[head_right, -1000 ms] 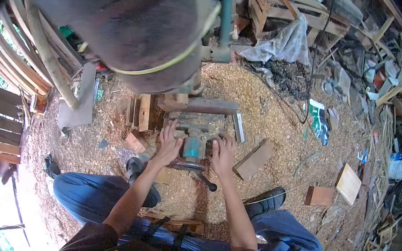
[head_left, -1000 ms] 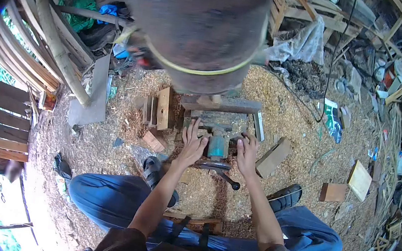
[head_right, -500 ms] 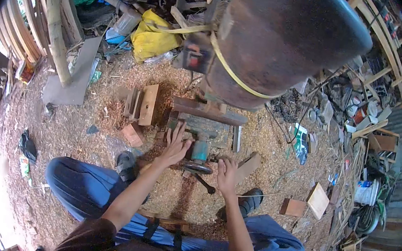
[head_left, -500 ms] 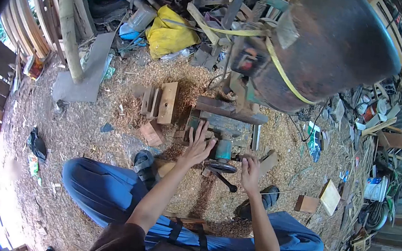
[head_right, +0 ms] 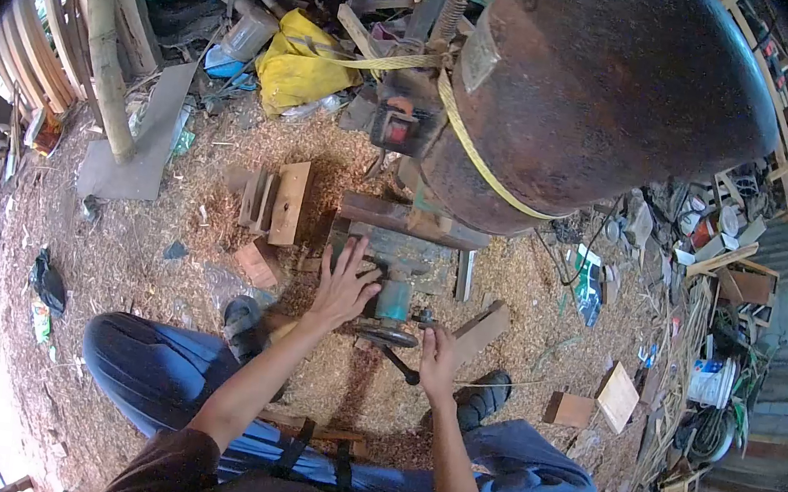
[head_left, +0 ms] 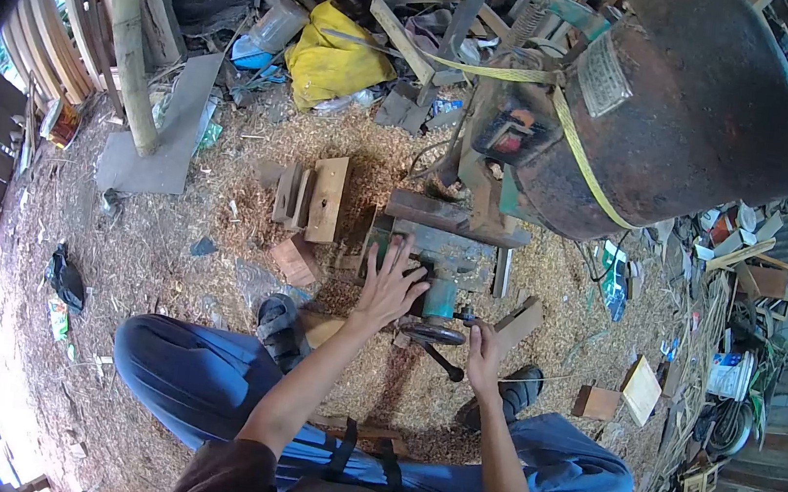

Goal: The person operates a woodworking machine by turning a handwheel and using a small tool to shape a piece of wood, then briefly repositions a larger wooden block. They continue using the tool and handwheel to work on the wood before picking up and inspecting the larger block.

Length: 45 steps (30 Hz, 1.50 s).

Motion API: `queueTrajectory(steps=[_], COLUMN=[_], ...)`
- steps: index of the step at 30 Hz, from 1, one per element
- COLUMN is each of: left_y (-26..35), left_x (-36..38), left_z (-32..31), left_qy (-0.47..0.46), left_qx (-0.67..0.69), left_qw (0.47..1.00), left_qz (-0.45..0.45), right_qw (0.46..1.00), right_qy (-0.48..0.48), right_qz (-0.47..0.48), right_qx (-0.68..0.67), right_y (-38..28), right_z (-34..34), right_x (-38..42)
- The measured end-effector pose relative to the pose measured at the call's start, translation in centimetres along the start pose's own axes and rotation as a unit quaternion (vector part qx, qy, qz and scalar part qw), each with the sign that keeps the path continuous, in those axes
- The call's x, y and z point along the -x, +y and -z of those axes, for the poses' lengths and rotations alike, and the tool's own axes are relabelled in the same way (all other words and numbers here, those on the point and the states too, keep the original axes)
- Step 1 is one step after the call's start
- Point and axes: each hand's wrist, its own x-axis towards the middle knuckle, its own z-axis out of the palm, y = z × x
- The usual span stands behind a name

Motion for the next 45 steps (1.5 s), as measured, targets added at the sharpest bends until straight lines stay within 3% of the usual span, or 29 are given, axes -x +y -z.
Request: queueTrajectory(steps=[3,6,10,13,15,16,19,21,22,24,25,27,28,30,34,37,39,43,45], left_y=[-0.5,-0.7,-0.4,-0.1,-0.5,-0.6,-0.6,-0.4,-0.4,0.2,0.2,-0.1,-0.5,-0.9,-1.4,-2.4,0.0,2.0,1.6], left_x=[1.2,1.6,1.0,1.0,1.9,2.4,2.6,2.0,2.0,2.0,2.0,1.8,2.0,3.6,7.2,8.6,6.5,5.4,6.0], left_z=[0.2,0.2,0.7,1.4,2.3,2.6,2.6,1.3,1.3,3.0,4.2,6.3,5.6,3.6,1.8,0.2,2.7,2.4,3.1], left_qy=[-0.027,0.04,0.038,-0.006,-0.126,-0.126,-0.085,0.079,0.08,-0.108,-0.109,-0.251,-0.251,-0.043,-0.12,-0.045,-0.066,-0.023,-0.125], left_qx=[0.013,0.134,0.029,0.002,0.097,0.096,0.093,-0.03,-0.029,0.037,0.037,0.018,0.017,0.073,0.029,0.071,0.046,0.017,0.021], left_qw=[1.0,0.99,0.999,1.0,0.987,0.987,0.991,0.995,0.995,0.993,0.993,0.967,0.968,0.993,0.991,0.994,0.995,0.999,0.992], left_qz=[-0.005,0.024,0.01,-0.014,0.025,0.025,0.045,-0.048,-0.046,-0.031,-0.032,-0.028,-0.028,-0.08,-0.06,-0.067,-0.051,-0.04,-0.003], right_qw=[0.999,0.999,0.998,0.997,0.998,0.998,0.995,0.998,0.998,0.993,0.993,0.971,0.971,0.929,0.945,0.953,0.96,0.943,0.943], right_qy=[-0.008,0.007,-0.008,-0.024,-0.007,-0.007,-0.011,-0.004,-0.005,0.009,0.009,-0.069,-0.068,-0.124,-0.173,-0.152,-0.102,-0.082,-0.146], right_qz=[-0.03,-0.03,-0.051,-0.066,-0.047,-0.046,-0.068,-0.055,-0.055,0.081,0.08,0.151,0.152,0.233,0.191,0.138,0.136,0.185,0.194], right_qx=[0.011,-0.02,-0.041,-0.036,-0.036,-0.038,-0.071,-0.041,-0.039,0.085,0.084,0.171,0.17,0.261,0.201,0.223,0.224,0.263,0.227], right_y=[0.2,-0.3,-0.9,-0.3,0.4,0.8,0.5,-0.8,-1.2,-1.7,-1.9,-2.0,-2.2,-2.4,-0.7,1.6,-0.3,-1.8,-1.0], right_z=[0.1,-0.2,-0.3,-0.5,-1.1,-1.3,-1.5,-1.4,-1.1,-0.7,-0.2,0.6,0.5,0.2,0.4,0.9,0.4,-0.3,-0.3], right_x=[0.2,0.3,0.2,0.1,0.2,0.2,-0.2,-1.0,-1.6,-2.8,-3.5,-5.0,-5.5,-5.5,-1.9,-0.5,-1.2,-2.2,-1.4])
